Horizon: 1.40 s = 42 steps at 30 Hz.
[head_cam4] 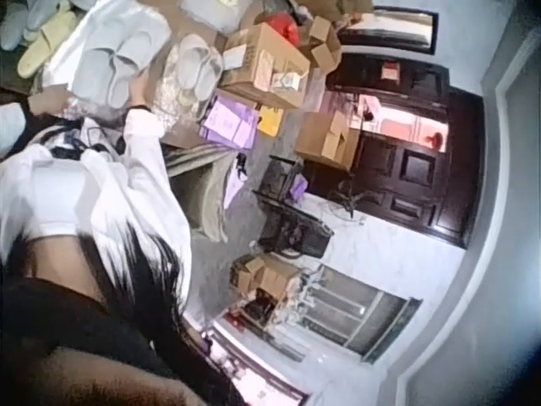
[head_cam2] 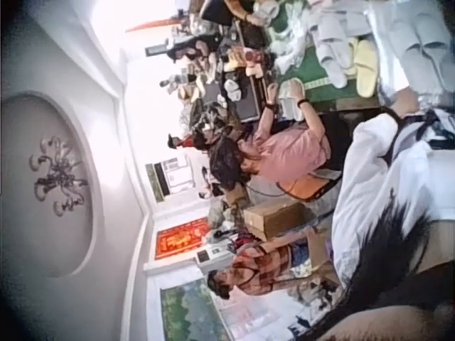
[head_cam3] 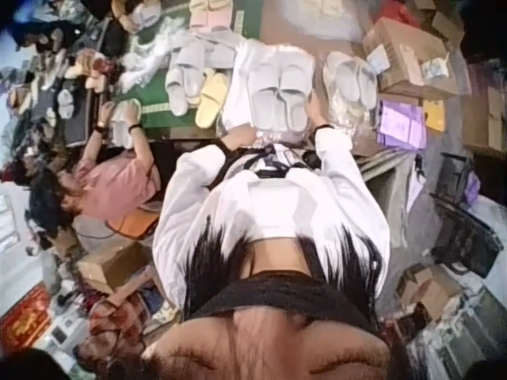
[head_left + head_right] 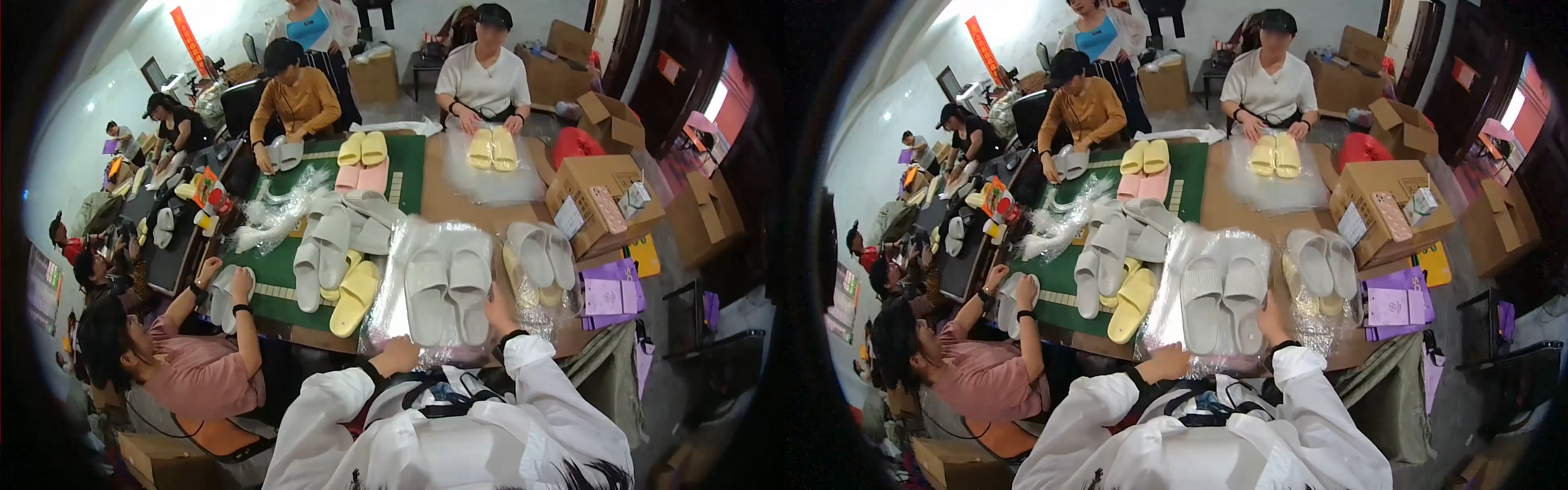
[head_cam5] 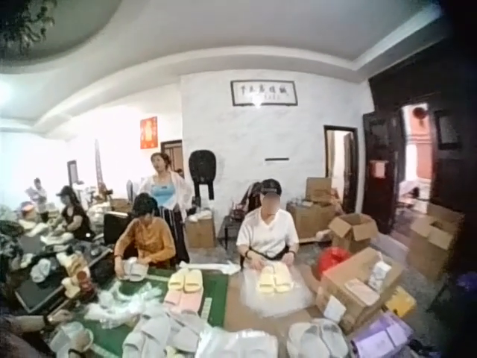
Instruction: Packing several pairs of slippers into individual plastic bags and then placing them into a larger transport bag.
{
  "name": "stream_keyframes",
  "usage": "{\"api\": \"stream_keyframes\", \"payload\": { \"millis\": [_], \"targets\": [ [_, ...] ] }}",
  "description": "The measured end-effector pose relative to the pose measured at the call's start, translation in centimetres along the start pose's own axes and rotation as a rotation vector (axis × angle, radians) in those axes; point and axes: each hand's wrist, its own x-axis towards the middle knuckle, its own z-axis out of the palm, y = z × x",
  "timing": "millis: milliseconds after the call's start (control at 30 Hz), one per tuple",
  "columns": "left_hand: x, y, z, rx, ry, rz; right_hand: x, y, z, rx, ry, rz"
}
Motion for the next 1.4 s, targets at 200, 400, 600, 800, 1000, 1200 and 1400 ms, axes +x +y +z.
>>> {"api": "stream_keyframes", "payload": {
  "millis": [200,400,600,800,1000,1200,1400],
  "targets": [
    [1.8,-3.1,5.4,0.451,0.465,0.091,-1.1,0.3,3.4,-0.164,0.274,-0.104],
    [1.8,-5.8,5.1,0.434,0.453,0.181,-0.6,-0.3,10.8,-0.152,-0.019,-0.169],
    [2.2,-6.3,2.3,0.416,0.336,0.321,2.7,-3.5,10.3,-0.116,-0.17,0.023],
    [2.2,-4.7,-0.2,0.459,0.06,0.256,0.3,-1.4,5.8,0.276,-0.104,-0.191],
    [4.5,-5.9,2.2,0.607,0.268,0.543,-5.6,-2.8,-3.3,0.465,-0.228,-0.015],
    [6.9,-5.7,1.7,0.58,0.485,0.566,-8.3,-0.9,-6.6,0.558,-0.345,0.074],
    [7.5,-5.2,-1.5,0.247,0.318,0.394,-9.9,1.3,-5.9,0.457,-0.328,0.094]
  ]
}}
